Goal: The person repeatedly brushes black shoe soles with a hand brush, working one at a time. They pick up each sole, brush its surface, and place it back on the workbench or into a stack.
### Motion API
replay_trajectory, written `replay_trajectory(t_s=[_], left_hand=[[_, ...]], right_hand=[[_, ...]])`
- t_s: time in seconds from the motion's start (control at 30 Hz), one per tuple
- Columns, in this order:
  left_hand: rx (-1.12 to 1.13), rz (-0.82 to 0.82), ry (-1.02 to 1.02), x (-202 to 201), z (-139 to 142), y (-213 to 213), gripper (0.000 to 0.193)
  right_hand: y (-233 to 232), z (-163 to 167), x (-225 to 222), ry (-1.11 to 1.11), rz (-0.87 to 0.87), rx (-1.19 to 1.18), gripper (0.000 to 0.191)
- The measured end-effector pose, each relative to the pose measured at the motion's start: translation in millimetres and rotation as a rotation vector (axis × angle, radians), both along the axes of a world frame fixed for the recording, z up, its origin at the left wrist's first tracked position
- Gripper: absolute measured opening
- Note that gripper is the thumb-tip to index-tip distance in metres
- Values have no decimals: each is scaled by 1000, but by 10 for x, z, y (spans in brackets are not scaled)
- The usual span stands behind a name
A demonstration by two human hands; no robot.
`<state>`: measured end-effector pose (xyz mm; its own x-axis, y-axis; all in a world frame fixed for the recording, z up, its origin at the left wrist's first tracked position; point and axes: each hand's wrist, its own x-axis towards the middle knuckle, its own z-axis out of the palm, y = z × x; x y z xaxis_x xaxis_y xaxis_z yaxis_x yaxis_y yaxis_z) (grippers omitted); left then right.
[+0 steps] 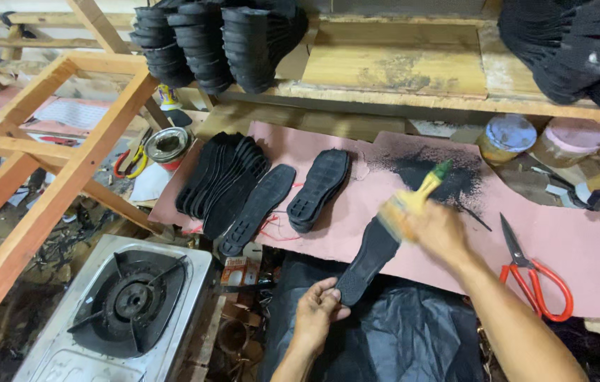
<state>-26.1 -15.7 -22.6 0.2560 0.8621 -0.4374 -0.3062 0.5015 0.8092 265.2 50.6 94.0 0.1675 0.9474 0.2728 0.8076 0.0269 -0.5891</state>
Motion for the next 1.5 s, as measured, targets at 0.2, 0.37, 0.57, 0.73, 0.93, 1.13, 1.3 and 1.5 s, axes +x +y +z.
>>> replay_trajectory(t_s=[0.2,0.37,0.57,0.73,0.93,1.13,1.3,1.5], left_hand=[[-96,83,-171,36,107,-48,41],[-197,74,-362,-9,300,-153,56],[-154,75,-286,31,284,-148,54],[7,33,-53,79,90,-31,47],[495,35,267,53,431,-98,48],[1058,-128,819,-82,903,-275,43],[282,-56,299,-140,758,-131,42],[5,-107,-99,-168,282,-124,46]], right_hand=[[-487,-115,-527,-428,81,-166,24],[-1378,-572,-946,-392,581,240,16],[-1276,-371,-848,-150,439,-98,21],[-392,0,-485,185,279,-292,26],[84,250,-239,-188,-229,-117,34],[-210,391,-460,173,-58,42,37],[-483,309,-527,219,-206,57,32],[-656,-87,-997,104,237,-155,27]])
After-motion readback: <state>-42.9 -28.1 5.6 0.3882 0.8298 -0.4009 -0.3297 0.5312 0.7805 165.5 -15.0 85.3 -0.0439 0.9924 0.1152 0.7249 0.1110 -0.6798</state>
